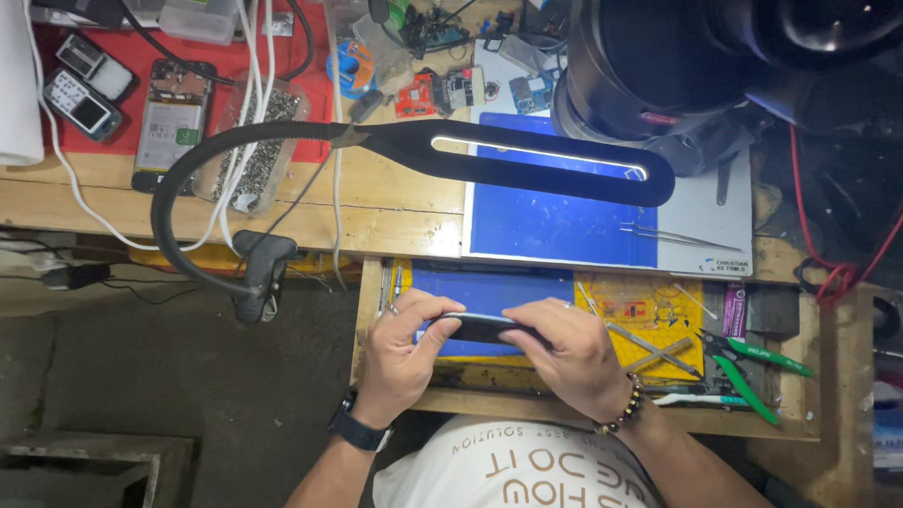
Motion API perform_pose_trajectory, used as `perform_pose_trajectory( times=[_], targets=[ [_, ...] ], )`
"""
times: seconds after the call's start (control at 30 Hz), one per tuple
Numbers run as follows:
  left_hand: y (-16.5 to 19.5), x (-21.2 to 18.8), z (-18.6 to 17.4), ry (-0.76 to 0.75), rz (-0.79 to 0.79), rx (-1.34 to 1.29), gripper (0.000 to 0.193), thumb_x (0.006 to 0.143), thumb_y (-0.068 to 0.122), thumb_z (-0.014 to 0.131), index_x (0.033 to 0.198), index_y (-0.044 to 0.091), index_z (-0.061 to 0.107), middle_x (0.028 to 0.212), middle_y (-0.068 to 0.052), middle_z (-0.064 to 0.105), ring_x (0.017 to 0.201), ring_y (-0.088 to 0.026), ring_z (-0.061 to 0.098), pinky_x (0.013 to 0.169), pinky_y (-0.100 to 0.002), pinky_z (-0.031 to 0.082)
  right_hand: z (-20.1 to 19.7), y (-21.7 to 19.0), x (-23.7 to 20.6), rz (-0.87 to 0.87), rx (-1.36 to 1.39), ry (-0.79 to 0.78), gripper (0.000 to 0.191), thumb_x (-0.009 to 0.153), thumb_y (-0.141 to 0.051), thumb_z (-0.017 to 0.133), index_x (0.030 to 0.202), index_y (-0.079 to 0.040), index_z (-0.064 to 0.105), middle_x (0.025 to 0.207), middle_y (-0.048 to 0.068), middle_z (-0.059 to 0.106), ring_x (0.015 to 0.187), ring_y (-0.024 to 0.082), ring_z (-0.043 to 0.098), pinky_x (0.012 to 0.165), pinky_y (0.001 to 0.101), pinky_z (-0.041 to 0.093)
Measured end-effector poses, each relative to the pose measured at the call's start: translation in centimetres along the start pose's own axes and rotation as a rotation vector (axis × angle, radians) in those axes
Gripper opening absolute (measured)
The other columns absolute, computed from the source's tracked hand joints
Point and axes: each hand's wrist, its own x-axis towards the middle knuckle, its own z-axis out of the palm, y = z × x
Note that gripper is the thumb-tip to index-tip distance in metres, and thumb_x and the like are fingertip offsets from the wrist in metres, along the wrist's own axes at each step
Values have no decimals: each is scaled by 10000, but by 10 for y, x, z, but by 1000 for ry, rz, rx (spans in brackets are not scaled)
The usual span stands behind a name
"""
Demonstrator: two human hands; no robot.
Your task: The person disassembles and repairs a mobile phone at a workbench, using a screwdriver and tweezers to manipulate internal components and circuit boards.
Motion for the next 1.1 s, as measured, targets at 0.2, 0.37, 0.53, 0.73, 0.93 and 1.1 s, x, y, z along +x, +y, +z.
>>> perform_pose_trajectory(
  times=[0.2,0.37,0.53,0.73,0.93,1.1],
  targets=[
    [-10,7,-5,-148,72,278,157,918,124,732,1062,64,752,985,-83,738,890,-234,719,747,-340,564,7,-2,-4,-98,-207,59,234,793,-80,823,999,-21,730,843,113,728,717,272,694,630,370,545],
    [-20,16,2,-195,39,140,165,913,92,734,1076,69,753,1014,-82,746,931,-219,731,802,-329,579,11,-6,1,-127,-269,101,171,819,-78,808,959,-41,718,821,96,719,697,264,675,611,369,529],
    [-29,17,8,-202,61,36,168,909,61,735,1075,60,758,1042,-82,758,961,-220,740,847,-314,588,13,-9,1,-197,-305,90,201,825,-33,774,1015,-15,711,888,95,724,716,250,671,619,365,525],
    [-30,17,8,-230,67,53,145,892,52,742,1034,58,767,1015,-81,773,926,-216,753,817,-309,598,13,-3,0,-248,-329,42,325,734,84,691,1050,8,701,918,89,702,731,246,658,634,375,521],
    [-28,15,9,-203,92,52,126,892,47,743,1016,54,762,1002,-79,770,922,-212,753,812,-305,598,14,2,0,-277,-310,3,372,688,96,679,1048,4,701,898,79,687,719,249,640,638,383,516],
    [-26,14,8,-206,78,58,133,890,46,745,1022,53,763,994,-84,768,909,-215,750,806,-306,593,8,8,-3,-180,-200,8,221,818,-63,793,1026,-51,720,921,69,745,764,240,700,662,361,544]
  ],
)
